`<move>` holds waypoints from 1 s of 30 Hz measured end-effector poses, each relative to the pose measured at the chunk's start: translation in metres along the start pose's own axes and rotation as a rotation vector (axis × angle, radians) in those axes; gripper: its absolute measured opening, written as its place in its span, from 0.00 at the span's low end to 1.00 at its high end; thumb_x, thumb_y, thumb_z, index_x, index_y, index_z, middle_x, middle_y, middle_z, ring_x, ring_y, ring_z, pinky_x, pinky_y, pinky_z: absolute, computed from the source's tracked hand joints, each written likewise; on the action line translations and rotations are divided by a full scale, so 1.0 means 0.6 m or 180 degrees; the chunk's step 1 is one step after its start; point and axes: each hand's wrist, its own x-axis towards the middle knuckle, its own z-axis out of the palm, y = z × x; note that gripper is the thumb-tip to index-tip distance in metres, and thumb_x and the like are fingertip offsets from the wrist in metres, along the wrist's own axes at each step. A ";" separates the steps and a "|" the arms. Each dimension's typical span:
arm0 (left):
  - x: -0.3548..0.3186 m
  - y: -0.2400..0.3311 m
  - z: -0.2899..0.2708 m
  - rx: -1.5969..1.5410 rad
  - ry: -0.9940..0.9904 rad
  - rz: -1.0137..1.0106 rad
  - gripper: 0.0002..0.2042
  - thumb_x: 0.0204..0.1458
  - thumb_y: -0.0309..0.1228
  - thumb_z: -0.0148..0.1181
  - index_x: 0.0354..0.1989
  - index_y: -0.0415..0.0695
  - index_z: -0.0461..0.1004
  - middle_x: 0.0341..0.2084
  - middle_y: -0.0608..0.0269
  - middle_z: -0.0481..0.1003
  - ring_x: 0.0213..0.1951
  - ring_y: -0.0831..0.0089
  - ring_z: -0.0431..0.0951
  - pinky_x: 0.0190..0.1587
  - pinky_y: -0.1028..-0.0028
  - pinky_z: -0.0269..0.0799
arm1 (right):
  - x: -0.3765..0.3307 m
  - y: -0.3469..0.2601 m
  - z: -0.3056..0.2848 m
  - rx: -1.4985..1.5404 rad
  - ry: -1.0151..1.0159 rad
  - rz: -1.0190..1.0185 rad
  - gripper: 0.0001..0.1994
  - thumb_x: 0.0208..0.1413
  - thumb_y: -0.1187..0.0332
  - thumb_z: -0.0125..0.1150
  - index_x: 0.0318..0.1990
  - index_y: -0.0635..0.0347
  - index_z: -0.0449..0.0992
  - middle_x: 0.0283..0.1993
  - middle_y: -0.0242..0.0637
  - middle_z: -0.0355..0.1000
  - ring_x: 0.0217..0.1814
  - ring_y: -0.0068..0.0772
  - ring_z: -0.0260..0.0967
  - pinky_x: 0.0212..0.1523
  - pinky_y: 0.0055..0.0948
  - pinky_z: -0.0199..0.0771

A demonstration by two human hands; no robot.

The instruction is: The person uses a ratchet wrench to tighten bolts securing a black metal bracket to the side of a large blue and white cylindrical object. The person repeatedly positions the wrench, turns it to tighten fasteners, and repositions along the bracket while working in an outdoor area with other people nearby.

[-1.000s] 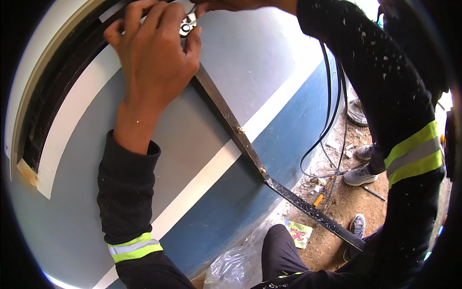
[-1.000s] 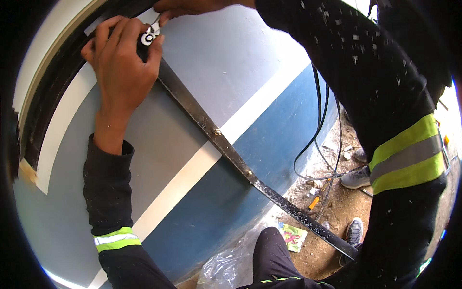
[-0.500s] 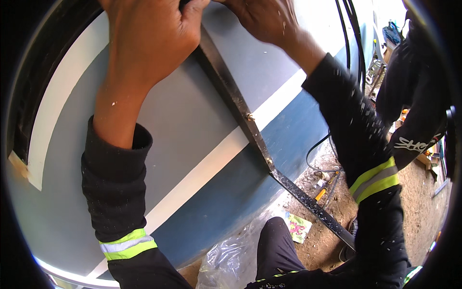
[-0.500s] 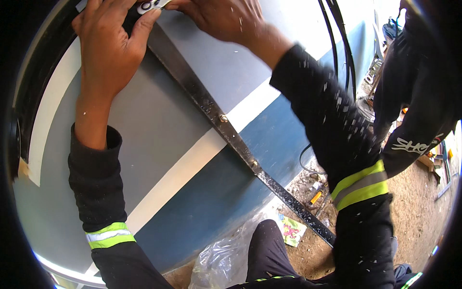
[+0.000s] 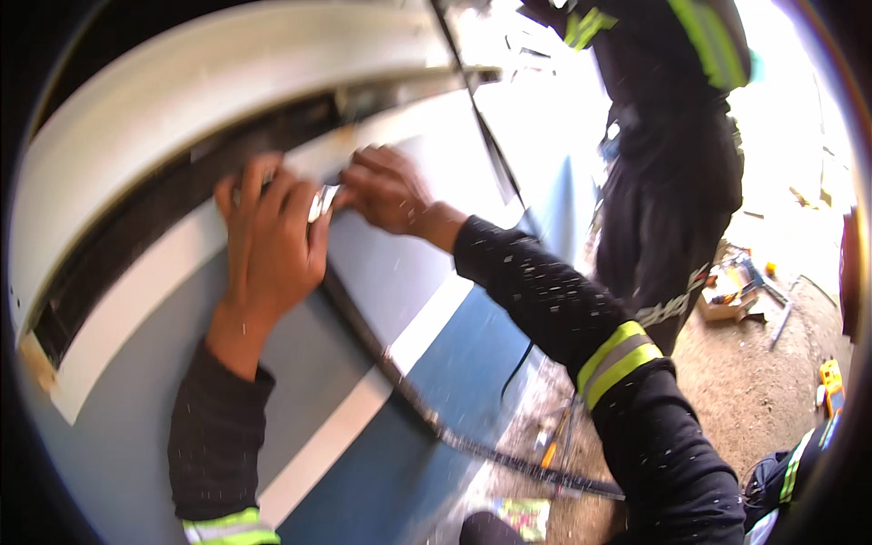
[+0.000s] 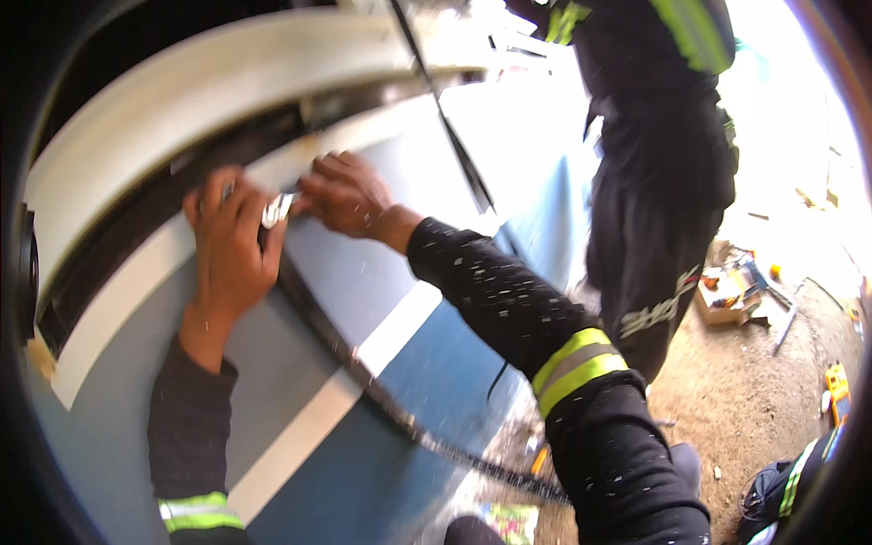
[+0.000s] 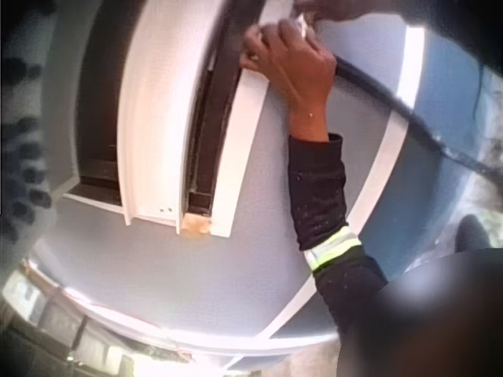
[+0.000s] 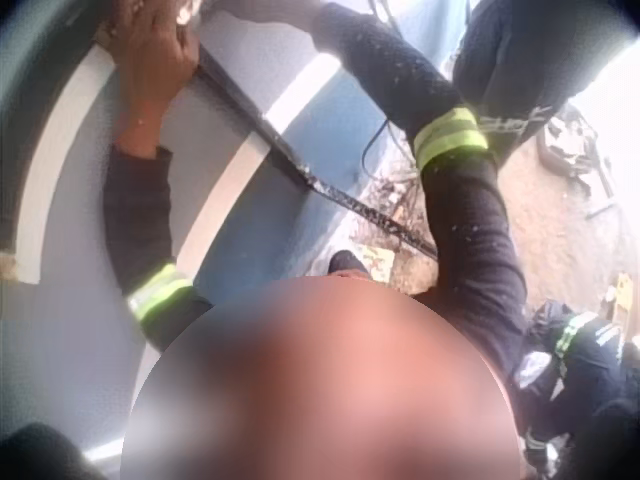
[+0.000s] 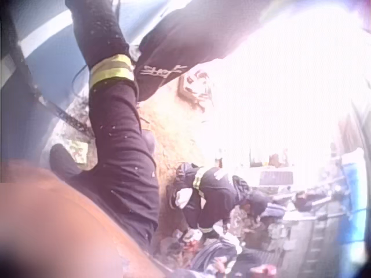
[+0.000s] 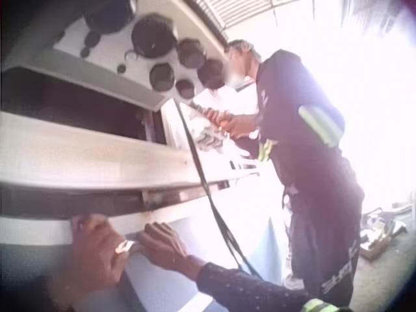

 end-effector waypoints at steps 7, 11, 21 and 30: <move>-0.010 0.019 0.005 0.0195 0.0092 -0.0278 0.09 0.53 0.29 0.70 0.38 0.42 0.76 0.43 0.55 0.77 0.58 0.54 0.73 0.59 0.46 0.59 | 0.120 0.103 -0.019 -0.0043 -0.0478 -0.2135 0.17 0.55 0.48 0.76 0.32 0.49 0.79 0.36 0.35 0.70 0.42 0.44 0.73 0.45 0.45 0.76; -0.006 0.014 0.007 0.0154 0.0019 -0.0206 0.10 0.54 0.29 0.69 0.40 0.40 0.76 0.43 0.54 0.76 0.59 0.53 0.72 0.60 0.45 0.60 | 0.083 0.075 -0.007 0.0144 0.0084 -0.1789 0.19 0.54 0.50 0.77 0.30 0.51 0.75 0.34 0.34 0.69 0.41 0.44 0.72 0.44 0.45 0.75; 0.004 0.009 -0.005 -0.0062 -0.0201 -0.0082 0.08 0.50 0.27 0.68 0.37 0.42 0.77 0.42 0.57 0.76 0.59 0.55 0.73 0.61 0.47 0.61 | -0.036 0.002 0.051 0.0147 0.0519 0.0005 0.20 0.63 0.49 0.70 0.31 0.54 0.74 0.31 0.37 0.69 0.36 0.47 0.72 0.40 0.47 0.73; 0.010 -0.003 -0.008 -0.0343 -0.0406 -0.0007 0.10 0.50 0.29 0.68 0.40 0.44 0.78 0.43 0.59 0.78 0.61 0.55 0.72 0.62 0.45 0.59 | -0.069 -0.143 0.050 0.0022 0.0565 0.1760 0.12 0.67 0.61 0.68 0.35 0.58 0.77 0.32 0.44 0.74 0.36 0.57 0.77 0.35 0.52 0.76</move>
